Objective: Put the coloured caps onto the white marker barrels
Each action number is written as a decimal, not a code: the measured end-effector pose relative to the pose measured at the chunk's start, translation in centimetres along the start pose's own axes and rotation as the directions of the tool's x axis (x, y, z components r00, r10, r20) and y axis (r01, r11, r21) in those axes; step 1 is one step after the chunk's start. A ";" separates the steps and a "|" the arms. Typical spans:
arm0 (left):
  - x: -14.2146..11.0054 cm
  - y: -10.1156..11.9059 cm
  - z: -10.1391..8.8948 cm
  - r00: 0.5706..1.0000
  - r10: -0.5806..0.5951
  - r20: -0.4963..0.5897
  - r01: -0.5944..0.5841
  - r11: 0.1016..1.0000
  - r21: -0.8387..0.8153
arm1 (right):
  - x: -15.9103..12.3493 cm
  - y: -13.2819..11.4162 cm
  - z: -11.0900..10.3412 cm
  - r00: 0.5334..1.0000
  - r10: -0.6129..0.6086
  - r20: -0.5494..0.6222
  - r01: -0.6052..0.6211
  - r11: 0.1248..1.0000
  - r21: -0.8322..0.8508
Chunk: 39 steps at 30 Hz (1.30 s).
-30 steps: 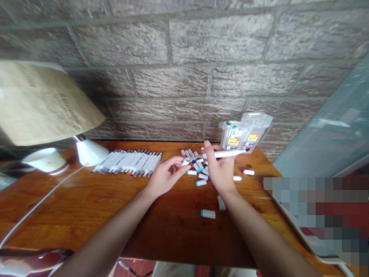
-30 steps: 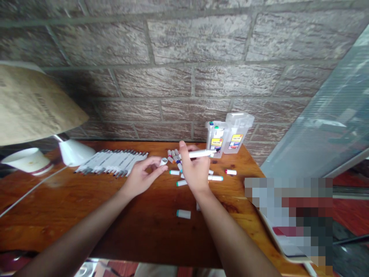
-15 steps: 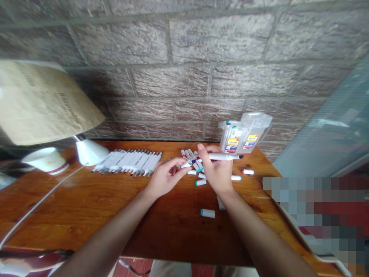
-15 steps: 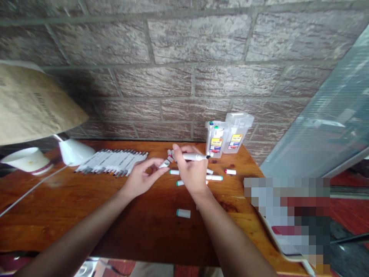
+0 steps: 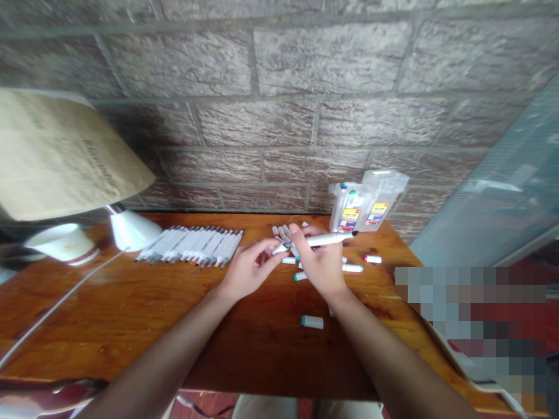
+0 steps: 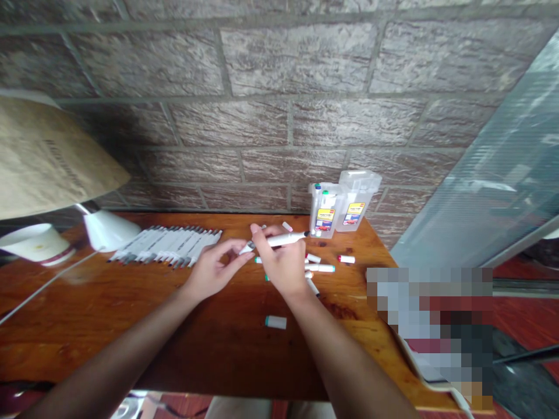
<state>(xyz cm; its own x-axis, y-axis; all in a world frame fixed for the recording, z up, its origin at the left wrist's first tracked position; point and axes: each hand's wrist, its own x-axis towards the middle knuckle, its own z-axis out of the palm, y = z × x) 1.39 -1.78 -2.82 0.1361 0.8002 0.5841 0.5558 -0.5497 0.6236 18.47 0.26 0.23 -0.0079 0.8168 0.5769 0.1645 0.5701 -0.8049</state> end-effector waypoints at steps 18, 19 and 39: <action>0.6 -0.7 -1.0 0.999 -0.041 -0.012 0.042 0.999 0.032 | 2.2 2.1 -1.2 0.911 0.357 -0.206 -0.299 0.916 0.266; 0.6 -0.7 -1.1 1.000 -0.028 0.001 0.028 0.999 0.045 | 2.2 2.4 -1.2 0.901 0.388 -0.195 -0.325 0.900 0.290; -0.7 -1.3 0.6 0.945 0.161 0.284 -0.212 0.964 0.162 | 1.7 2.5 -0.7 0.909 0.379 -0.175 -0.305 0.888 0.344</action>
<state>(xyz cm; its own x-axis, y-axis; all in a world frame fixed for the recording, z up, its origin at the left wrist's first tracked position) 1.10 -1.47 -4.34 0.4510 0.7363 0.5045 0.6398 -0.6608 0.3924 19.60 3.04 -0.70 0.2275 0.9430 0.2431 -0.1904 0.2879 -0.9386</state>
